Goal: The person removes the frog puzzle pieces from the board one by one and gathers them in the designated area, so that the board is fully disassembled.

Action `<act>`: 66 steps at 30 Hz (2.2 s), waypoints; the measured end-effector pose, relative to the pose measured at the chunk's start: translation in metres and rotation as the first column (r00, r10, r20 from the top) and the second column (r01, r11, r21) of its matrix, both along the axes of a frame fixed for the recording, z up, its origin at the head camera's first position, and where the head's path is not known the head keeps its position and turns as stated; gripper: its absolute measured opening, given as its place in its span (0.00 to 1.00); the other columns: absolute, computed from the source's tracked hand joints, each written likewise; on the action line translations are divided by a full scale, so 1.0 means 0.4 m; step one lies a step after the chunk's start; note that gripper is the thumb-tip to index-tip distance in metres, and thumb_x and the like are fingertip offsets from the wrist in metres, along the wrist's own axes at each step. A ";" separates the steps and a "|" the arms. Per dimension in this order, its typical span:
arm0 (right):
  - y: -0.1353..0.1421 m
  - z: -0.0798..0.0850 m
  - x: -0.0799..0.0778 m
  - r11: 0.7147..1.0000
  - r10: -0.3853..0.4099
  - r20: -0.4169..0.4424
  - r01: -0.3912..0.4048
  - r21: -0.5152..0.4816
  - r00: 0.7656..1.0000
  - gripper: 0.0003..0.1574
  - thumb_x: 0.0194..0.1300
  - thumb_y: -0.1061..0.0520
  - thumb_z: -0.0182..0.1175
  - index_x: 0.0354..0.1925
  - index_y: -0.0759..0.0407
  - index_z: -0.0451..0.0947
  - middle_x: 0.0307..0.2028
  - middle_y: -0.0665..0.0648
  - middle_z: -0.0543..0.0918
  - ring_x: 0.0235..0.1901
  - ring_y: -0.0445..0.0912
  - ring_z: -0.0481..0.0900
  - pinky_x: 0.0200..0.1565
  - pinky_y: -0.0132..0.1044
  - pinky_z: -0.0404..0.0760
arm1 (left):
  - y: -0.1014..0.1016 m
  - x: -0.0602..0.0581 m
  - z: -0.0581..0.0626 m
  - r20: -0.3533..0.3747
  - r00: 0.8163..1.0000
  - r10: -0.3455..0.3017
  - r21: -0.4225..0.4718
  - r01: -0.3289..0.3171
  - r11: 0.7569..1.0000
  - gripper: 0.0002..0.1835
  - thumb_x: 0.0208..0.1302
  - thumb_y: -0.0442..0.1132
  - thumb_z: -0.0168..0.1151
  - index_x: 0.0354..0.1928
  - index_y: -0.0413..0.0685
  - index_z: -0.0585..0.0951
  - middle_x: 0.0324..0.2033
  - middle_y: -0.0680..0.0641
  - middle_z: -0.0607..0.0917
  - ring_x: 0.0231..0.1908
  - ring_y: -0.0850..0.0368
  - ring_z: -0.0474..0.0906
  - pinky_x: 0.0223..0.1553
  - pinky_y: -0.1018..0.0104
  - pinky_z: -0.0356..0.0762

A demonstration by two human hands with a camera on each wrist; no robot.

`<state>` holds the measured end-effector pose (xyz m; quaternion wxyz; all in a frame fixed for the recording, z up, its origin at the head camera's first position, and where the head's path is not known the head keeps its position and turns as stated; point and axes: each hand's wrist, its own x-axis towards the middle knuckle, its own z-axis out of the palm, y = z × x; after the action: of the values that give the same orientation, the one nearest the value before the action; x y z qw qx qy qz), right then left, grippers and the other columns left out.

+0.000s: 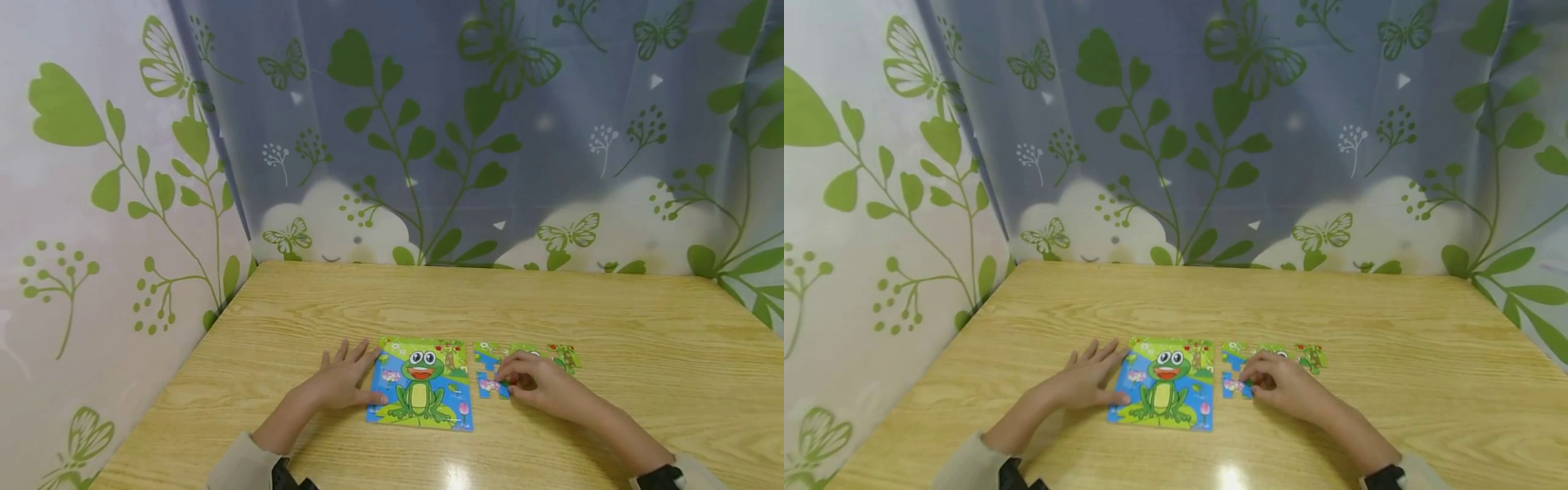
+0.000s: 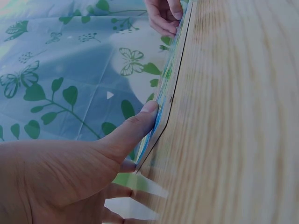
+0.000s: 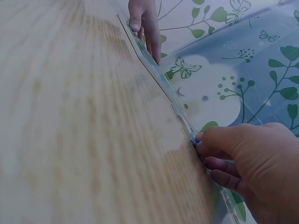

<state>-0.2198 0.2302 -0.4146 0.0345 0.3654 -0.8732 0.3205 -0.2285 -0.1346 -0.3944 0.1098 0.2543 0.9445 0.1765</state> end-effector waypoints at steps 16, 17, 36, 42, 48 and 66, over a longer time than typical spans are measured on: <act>0.000 0.005 0.005 1.000 -0.025 0.023 0.025 -0.011 0.999 0.11 0.59 0.68 0.59 0.40 0.56 0.79 0.42 0.52 0.75 0.33 0.38 0.72 0.32 0.31 0.76 | 0.001 0.003 0.002 0.010 1.000 0.000 0.002 0.000 1.000 0.47 0.56 0.61 0.59 0.70 0.46 0.54 0.68 0.36 0.49 0.64 0.30 0.35 0.55 0.29 0.34; -0.001 0.007 0.006 0.999 -0.035 0.027 0.036 -0.016 0.999 0.11 0.60 0.68 0.59 0.39 0.55 0.79 0.43 0.52 0.75 0.34 0.38 0.73 0.32 0.31 0.76 | 0.001 0.003 0.002 0.012 1.000 -0.002 0.004 0.002 1.000 0.47 0.56 0.61 0.59 0.70 0.46 0.54 0.68 0.36 0.49 0.64 0.30 0.35 0.55 0.29 0.34; -0.182 0.045 -0.018 0.995 -0.012 0.007 0.011 0.095 1.000 0.15 0.61 0.59 0.60 0.48 0.56 0.77 0.45 0.52 0.75 0.39 0.46 0.74 0.37 0.39 0.76 | -0.003 -0.001 0.000 0.008 1.000 0.012 -0.004 -0.012 1.000 0.47 0.55 0.62 0.59 0.70 0.46 0.54 0.68 0.36 0.49 0.65 0.30 0.35 0.55 0.30 0.34; -0.250 0.036 -0.028 0.985 -0.059 0.004 0.057 0.164 0.998 0.21 0.60 0.52 0.62 0.50 0.59 0.76 0.50 0.58 0.75 0.51 0.55 0.70 0.48 0.50 0.72 | 0.001 0.002 0.005 0.006 1.000 0.011 -0.005 -0.011 1.000 0.46 0.56 0.62 0.59 0.70 0.46 0.55 0.68 0.36 0.49 0.64 0.30 0.35 0.55 0.30 0.35; -0.276 0.030 -0.028 0.980 -0.075 0.012 0.071 0.185 0.997 0.22 0.58 0.52 0.64 0.50 0.58 0.77 0.49 0.58 0.74 0.50 0.55 0.70 0.47 0.52 0.73 | 0.005 -0.002 -0.001 0.005 1.000 0.012 -0.008 -0.012 1.000 0.47 0.55 0.63 0.58 0.70 0.45 0.55 0.68 0.36 0.50 0.64 0.29 0.36 0.55 0.29 0.35; -0.274 0.014 -0.030 0.992 -0.036 -0.037 0.040 0.121 0.999 0.23 0.56 0.55 0.66 0.51 0.57 0.76 0.45 0.53 0.71 0.44 0.48 0.72 0.40 0.42 0.75 | 0.001 -0.005 -0.005 -0.001 1.000 0.021 -0.015 -0.021 1.000 0.47 0.55 0.63 0.58 0.70 0.46 0.55 0.68 0.37 0.50 0.64 0.30 0.37 0.55 0.29 0.36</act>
<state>-0.2317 0.1205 -0.4089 0.0333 0.3558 -0.8971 0.2597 -0.2306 -0.1342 -0.3965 0.1093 0.2438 0.9485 0.1705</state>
